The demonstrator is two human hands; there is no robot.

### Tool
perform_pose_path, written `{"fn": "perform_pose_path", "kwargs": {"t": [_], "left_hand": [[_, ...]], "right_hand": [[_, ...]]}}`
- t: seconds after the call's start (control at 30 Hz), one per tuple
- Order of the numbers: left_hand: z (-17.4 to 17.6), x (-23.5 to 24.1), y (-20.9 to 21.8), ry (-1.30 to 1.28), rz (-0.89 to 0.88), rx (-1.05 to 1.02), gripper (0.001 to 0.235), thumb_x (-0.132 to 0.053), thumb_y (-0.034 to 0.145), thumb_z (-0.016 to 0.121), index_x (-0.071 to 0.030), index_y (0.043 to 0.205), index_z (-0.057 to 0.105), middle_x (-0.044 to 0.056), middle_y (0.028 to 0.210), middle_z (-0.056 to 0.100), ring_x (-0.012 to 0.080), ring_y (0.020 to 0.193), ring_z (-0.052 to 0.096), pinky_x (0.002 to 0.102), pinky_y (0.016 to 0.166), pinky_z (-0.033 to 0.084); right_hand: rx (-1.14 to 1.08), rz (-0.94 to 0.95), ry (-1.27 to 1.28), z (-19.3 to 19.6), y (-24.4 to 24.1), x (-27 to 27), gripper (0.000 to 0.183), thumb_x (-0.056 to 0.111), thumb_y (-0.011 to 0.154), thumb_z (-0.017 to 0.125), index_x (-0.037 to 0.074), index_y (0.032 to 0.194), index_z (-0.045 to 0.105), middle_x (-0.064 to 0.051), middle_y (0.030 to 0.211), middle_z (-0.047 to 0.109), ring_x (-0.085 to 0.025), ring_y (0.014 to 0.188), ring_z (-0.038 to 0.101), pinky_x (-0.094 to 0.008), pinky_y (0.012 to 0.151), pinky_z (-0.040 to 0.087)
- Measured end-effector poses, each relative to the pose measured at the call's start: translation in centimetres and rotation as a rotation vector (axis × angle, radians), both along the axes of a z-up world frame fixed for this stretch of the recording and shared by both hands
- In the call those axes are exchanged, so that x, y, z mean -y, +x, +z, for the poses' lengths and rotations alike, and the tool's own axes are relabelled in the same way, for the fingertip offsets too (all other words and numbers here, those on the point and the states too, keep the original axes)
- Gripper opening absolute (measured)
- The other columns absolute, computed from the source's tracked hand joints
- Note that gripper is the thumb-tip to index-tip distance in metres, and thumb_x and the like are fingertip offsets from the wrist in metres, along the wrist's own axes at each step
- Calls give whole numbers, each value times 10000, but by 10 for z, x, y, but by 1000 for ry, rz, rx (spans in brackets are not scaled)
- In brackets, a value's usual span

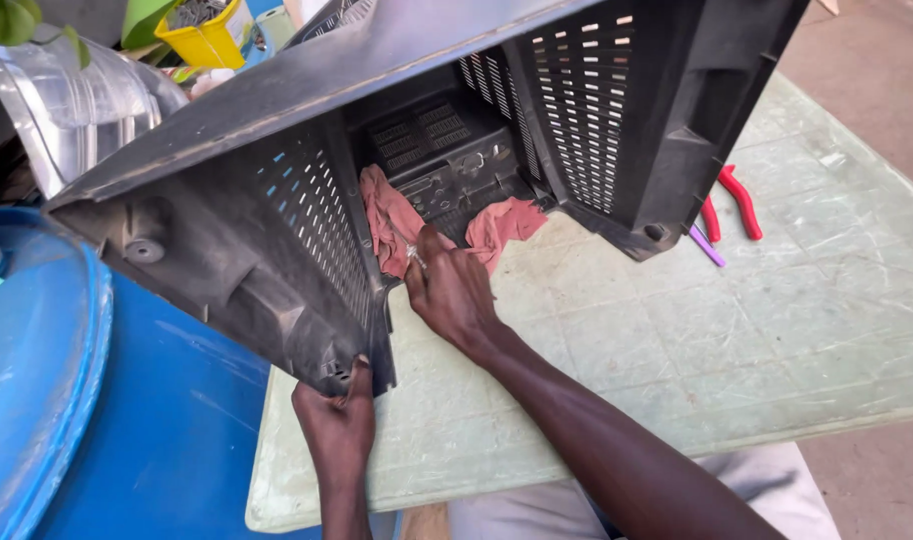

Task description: Cleaning the interior and exterior of a plastic television casing using a cloth and a toothbrush.

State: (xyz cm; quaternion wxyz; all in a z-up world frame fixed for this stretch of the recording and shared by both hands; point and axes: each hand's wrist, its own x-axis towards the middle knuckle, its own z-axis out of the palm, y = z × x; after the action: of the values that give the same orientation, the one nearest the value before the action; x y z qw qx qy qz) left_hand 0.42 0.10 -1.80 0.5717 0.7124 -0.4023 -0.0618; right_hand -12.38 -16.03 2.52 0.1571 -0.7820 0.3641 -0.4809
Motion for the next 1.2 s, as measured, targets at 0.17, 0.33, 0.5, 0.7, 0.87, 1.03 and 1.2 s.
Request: {"fn": "perform_pose_path", "kwargs": {"t": [0.17,0.33,0.5,0.7,0.87,1.03,1.2], "left_hand": [[18,1,-10,31,-16,-11,146,-67,882,720,79,887,710,152,772,756,204,689,718,375,674,544],[23,1,-10,25,-20,11,137,-52,878,706,73,934,714,155,813,762,213,717,741,375,691,556],[18,2,-11,28,-9,-43,126,-46,867,706,72,910,718,145,781,764,201,685,736,366,662,556],[14,4,-7,-11,-11,-128,146,-54,865,729,66,803,673,113,654,714,139,577,629,345,548,502],[26,0,-11,59,-26,-168,159,-43,882,708,51,767,652,107,579,649,143,479,560,340,477,429],[27,0,-10,94,-30,-170,109,-34,874,687,29,798,642,63,582,636,113,470,593,316,462,453],[27,-1,-9,99,-9,-113,177,-50,870,721,54,771,619,128,571,594,169,479,541,356,488,433]], "right_hand": [[-310,60,20,-14,-6,-7,325,37,815,620,-79,1118,600,-215,583,649,-354,526,658,-486,534,501],[-225,39,67,-7,-17,0,271,33,860,607,-64,1113,618,-170,584,651,-299,484,649,-465,486,502],[-51,-60,241,10,-27,7,200,59,928,594,-12,1112,625,-114,601,648,-228,440,606,-404,367,481],[-24,-243,-94,10,-50,37,115,-27,809,614,-25,890,696,-137,794,651,-160,464,560,-290,343,472],[-212,-218,-63,28,-29,26,190,-17,852,551,-12,918,729,-114,594,603,-126,384,476,-342,362,394],[-334,-131,-89,29,-34,33,251,9,842,514,-10,965,732,-93,471,570,-119,327,404,-339,285,338],[-279,-258,-82,27,-34,39,303,-3,925,481,-33,1135,698,-41,478,583,-97,301,406,-309,254,339]]}}
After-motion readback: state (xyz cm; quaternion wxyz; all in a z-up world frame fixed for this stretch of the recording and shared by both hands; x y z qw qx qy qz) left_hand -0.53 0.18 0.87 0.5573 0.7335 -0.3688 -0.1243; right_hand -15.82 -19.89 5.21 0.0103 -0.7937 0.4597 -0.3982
